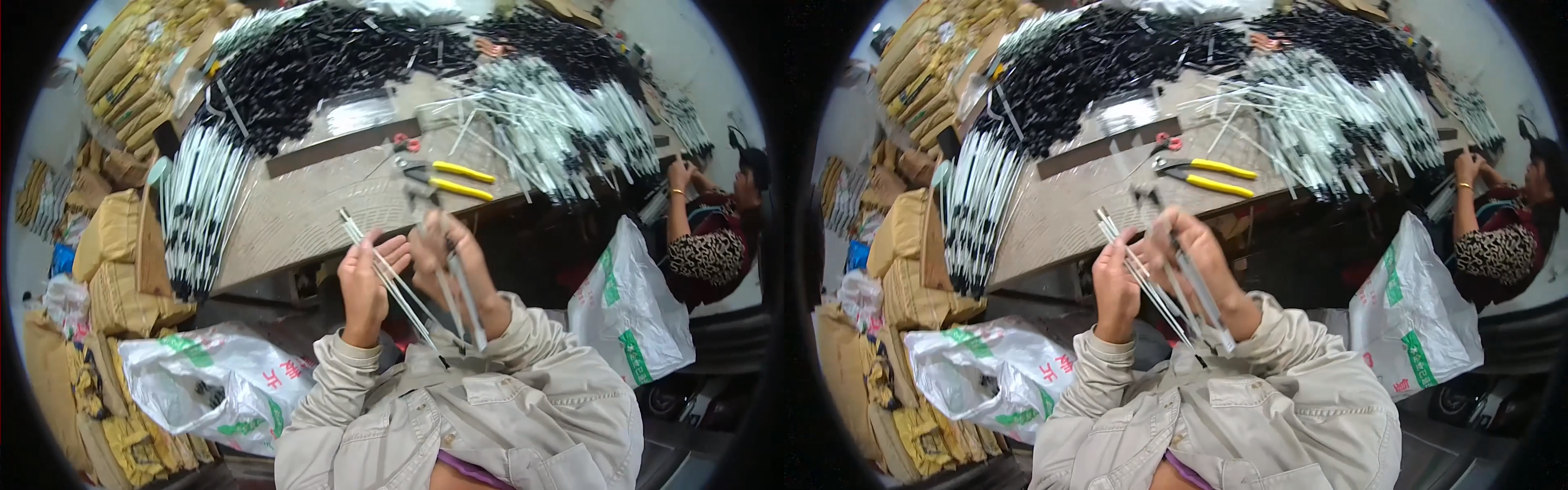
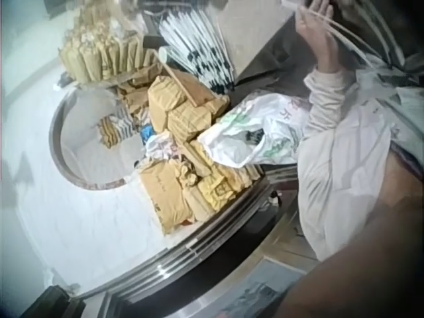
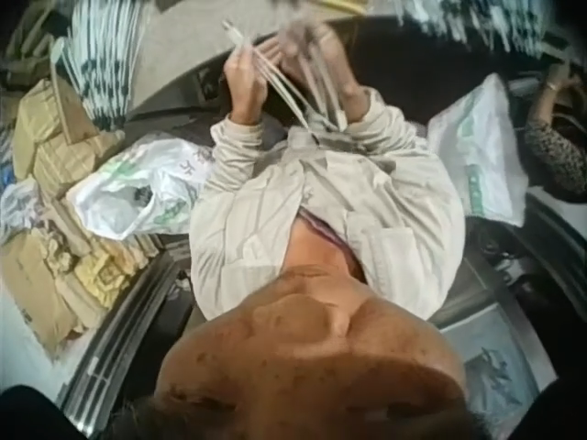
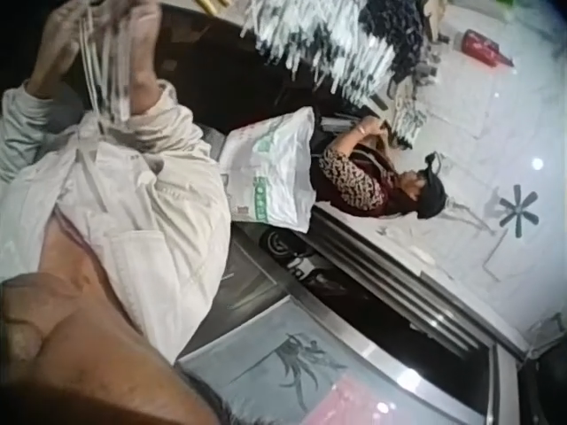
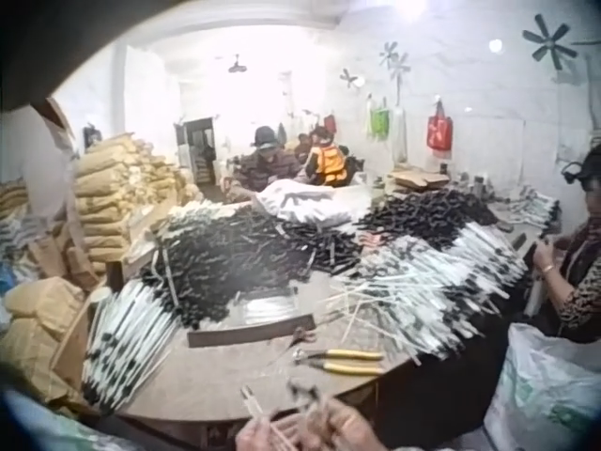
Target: Sorting and assembling bundles of plastic cable ties using a hand-operated tool.
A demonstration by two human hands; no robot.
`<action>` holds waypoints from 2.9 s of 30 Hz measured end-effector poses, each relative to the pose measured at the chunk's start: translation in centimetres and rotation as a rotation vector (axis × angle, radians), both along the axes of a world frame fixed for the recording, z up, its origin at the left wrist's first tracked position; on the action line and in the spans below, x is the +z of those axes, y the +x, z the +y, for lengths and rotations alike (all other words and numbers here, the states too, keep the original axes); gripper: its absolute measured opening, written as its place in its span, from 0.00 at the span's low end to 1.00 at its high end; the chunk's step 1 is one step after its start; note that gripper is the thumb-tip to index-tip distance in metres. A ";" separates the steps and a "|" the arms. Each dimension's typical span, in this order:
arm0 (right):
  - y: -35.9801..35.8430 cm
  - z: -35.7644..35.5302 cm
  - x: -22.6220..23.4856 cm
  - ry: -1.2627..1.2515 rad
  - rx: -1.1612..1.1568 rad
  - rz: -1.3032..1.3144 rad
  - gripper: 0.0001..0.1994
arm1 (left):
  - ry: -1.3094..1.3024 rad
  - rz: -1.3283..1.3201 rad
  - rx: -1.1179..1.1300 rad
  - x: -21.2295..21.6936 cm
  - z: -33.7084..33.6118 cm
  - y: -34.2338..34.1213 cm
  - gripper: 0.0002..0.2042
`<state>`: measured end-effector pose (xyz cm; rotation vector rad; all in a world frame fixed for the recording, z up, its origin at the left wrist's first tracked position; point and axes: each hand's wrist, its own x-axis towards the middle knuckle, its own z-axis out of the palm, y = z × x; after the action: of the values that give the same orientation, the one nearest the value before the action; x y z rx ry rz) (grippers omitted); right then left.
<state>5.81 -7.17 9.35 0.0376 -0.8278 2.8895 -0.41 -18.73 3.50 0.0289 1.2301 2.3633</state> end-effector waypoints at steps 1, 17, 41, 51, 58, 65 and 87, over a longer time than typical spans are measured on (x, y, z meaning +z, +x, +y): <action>0.3 -0.5 -0.6 0.075 -0.067 -0.027 0.05 | 0.073 -0.021 -0.016 0.0 0.4 -0.5 0.21; -3.4 18.8 6.5 1.577 -0.910 -0.426 0.09 | 0.293 0.063 0.096 3.7 -1.4 -0.5 0.11; -8.9 18.8 9.2 2.308 -1.143 0.255 0.04 | 0.221 0.112 0.034 3.5 -0.7 0.4 0.13; 1.2 4.6 0.0 2.012 -0.934 0.546 0.06 | -0.001 0.435 0.206 8.7 -1.6 -2.6 0.19; 2.2 8.3 1.1 1.571 -0.210 0.466 0.04 | 0.202 0.254 0.452 8.4 -1.2 -1.9 0.09; -4.0 35.0 4.2 2.052 -1.105 -0.794 0.15 | 0.633 0.371 0.011 10.7 -5.8 1.6 0.11; -7.6 21.4 2.6 2.356 -1.123 -0.328 0.08 | 0.077 0.049 -0.399 3.5 5.8 4.7 0.22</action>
<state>-1.76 14.21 11.93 -0.4295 -2.3453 -0.0568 4.26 -12.97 7.03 0.3281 1.0410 2.0682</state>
